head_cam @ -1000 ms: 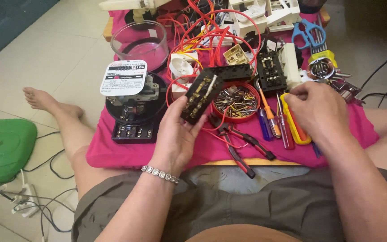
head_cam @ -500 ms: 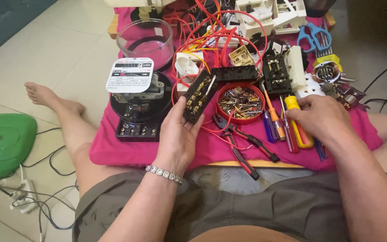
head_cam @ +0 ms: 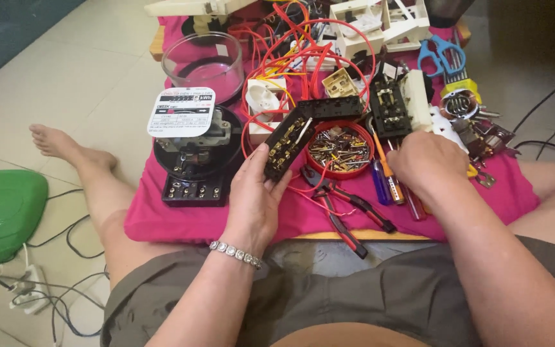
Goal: Assembling and wiring various electrical components onto a board using a screwdriver and pliers.
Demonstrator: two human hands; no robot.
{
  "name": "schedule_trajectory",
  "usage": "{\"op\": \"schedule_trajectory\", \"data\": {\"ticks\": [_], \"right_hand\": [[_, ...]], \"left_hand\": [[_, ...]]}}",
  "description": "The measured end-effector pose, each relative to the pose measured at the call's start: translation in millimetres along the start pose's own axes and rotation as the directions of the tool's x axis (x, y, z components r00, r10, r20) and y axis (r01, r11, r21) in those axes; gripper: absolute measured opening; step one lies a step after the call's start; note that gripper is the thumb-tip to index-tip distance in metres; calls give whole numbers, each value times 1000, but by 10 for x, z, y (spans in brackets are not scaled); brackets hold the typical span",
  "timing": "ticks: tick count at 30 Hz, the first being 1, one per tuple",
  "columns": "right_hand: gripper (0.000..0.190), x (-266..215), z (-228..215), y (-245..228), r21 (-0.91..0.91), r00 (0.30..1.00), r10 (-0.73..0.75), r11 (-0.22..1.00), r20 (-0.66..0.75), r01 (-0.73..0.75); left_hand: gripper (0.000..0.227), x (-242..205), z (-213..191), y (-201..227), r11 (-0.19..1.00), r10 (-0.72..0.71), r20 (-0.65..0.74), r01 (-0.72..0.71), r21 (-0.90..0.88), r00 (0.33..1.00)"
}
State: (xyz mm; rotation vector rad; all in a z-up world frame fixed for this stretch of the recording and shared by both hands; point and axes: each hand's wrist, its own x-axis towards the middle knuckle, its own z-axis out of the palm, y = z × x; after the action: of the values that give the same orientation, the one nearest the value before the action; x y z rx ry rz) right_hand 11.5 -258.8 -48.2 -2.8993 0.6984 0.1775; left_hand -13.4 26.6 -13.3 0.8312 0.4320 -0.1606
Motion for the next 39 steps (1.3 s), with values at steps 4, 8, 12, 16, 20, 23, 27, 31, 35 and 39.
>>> {"op": "schedule_trajectory", "data": {"ticks": [4, 8, 12, 16, 20, 23, 27, 31, 35, 39], "right_hand": [[62, -299, -270, -171, -38, 999, 8, 999, 50, -6], [53, -389, -411, -124, -46, 998, 8, 999, 64, -5], [37, -709, -837, -168, 153, 949, 151, 968, 275, -199], [37, -890, -954, 1, 183, 949, 158, 960, 273, -212], [37, -1018, -922, 185, -66, 956, 176, 984, 234, -164], [46, -1100, -929, 214, -83, 963, 128, 990, 238, -111], [56, -1306, -1058, -32, 317, 971, -80, 948, 227, 4], [50, -1500, -1019, -256, 560, 944, -233, 826, 232, 66], [57, -1601, -1016, -308, 662, 970, -116, 747, 212, -55], [44, -1652, -901, -202, 741, 954, -152, 665, 260, -96]], "left_hand": [[37, 13, -31, 16, 1000, 5, 13, -5, 0, 1000], [39, -61, 10, 97, 999, -42, 38, 42, 8, 998], [39, -49, 8, 82, 999, -38, 36, 38, -1, 999], [38, -54, 30, 88, 999, -33, 41, 33, 8, 999], [40, -37, 19, 59, 999, -18, 57, 15, 44, 998], [38, -16, 24, 29, 998, 5, 79, -10, 65, 997], [37, -39, 44, 31, 998, 20, 87, -25, 61, 996], [39, -5, 9, 38, 994, 29, 68, -36, 102, 997], [31, 91, -88, 26, 991, 119, 90, -124, 50, 989], [32, 142, -97, -35, 982, 164, 86, -172, 84, 983]]}}
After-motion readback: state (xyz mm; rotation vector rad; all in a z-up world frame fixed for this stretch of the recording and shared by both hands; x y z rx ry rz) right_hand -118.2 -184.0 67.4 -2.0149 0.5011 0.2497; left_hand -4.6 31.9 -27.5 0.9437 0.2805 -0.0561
